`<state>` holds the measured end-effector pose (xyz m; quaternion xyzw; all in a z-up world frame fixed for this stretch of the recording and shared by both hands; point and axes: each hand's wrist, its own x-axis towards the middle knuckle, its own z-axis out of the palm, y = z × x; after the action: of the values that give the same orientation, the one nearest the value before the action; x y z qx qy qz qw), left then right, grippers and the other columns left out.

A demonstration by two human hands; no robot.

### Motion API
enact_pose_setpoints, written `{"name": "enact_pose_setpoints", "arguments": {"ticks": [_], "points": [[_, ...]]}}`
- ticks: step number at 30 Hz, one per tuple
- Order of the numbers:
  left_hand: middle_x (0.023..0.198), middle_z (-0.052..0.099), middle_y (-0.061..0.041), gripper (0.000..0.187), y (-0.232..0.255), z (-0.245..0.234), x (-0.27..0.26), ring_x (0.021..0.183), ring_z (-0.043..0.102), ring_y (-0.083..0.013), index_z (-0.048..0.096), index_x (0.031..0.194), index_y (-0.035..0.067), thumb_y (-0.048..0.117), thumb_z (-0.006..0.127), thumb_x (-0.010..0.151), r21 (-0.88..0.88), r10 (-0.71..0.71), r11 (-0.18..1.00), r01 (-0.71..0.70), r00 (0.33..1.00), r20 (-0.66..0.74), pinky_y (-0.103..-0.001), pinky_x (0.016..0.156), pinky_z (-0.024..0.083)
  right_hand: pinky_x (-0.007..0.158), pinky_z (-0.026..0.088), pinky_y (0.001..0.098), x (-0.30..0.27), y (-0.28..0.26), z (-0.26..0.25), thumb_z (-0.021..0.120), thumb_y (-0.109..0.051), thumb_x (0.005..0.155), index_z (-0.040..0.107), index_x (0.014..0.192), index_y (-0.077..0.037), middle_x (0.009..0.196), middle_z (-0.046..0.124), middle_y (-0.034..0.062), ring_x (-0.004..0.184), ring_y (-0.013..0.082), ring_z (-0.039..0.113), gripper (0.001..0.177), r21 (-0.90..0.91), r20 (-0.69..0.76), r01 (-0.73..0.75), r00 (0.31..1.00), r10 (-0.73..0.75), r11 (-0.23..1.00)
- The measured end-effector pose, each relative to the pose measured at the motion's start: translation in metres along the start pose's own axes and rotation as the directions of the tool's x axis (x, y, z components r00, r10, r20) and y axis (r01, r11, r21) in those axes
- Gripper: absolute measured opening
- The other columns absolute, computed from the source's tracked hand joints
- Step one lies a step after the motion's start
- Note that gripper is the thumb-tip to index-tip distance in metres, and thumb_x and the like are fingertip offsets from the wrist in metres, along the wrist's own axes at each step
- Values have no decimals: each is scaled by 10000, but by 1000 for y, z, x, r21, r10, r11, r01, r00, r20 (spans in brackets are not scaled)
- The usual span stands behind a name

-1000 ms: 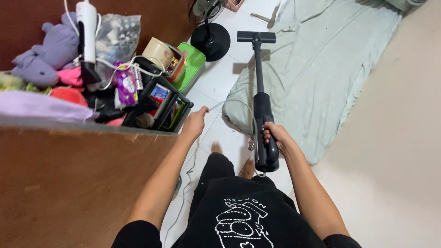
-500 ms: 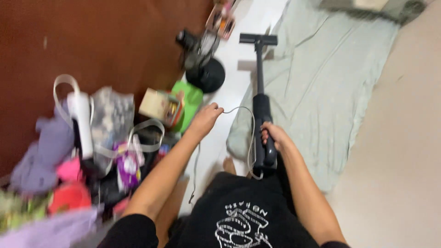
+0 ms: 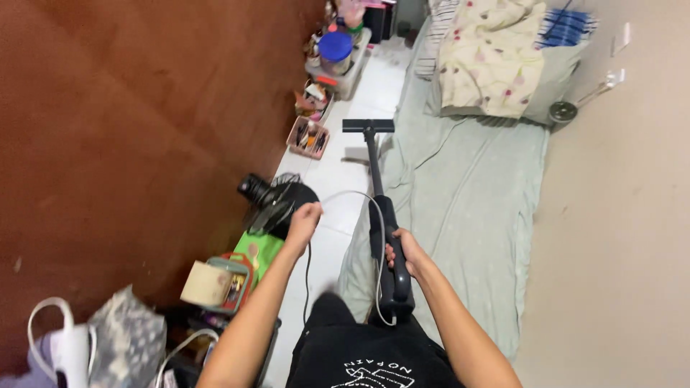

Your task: Assemble a handheld vacuum cleaner by attaching the extension tube and floor nozzle, then plug it into a wall outlet and begin vacuuming a floor area.

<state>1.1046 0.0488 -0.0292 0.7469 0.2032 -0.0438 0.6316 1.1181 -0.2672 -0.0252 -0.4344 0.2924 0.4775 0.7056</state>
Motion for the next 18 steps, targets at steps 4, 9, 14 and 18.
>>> {"name": "enact_pose_setpoints", "arguments": {"ticks": [4, 9, 14, 18], "points": [[806, 622, 24, 307, 39, -3, 49, 766, 510, -66, 707, 950, 45, 308, 587, 1052, -77, 215, 970, -230, 963, -164, -254, 691, 432, 430, 426, 314, 26, -56, 14, 455, -423, 880, 496, 737, -93, 545, 460, 1, 434, 129, 432, 362, 30, -24, -7, 1000, 8, 1000], [787, 679, -12, 224, 48, -13, 156, 641, 534, -99, 726, 1040, 83, 259, 604, 974, 72, 151, 987, -144, 982, -111, -271, 582, 448, 457, 452, 301, 98, -134, 21, 482, -375, 927, 515, 793, -72, 592, 495, -3, 462, 111, 452, 333, 81, 24, 18, 1000, -20, 997], [694, 585, -10, 292, 67, -21, 243, 531, 538, -121, 645, 967, 70, 361, 645, 987, 1, -180, 982, 187, 945, 273, -289, 485, 456, 449, 451, 321, 202, -214, 55, 464, -382, 895, 478, 761, -91, 582, 489, 6, 451, 122, 452, 320, 123, 35, 25, 999, -29, 992], [613, 466, 17, 404, 79, -26, 266, 459, 435, -109, 526, 842, 97, 459, 578, 1013, -157, -327, 899, 408, 866, 379, -286, 427, 372, 442, 423, 325, 227, -271, 83, 474, -350, 884, 482, 760, -94, 586, 486, 6, 450, 129, 443, 284, 177, -77, 49, 996, -35, 983]]}}
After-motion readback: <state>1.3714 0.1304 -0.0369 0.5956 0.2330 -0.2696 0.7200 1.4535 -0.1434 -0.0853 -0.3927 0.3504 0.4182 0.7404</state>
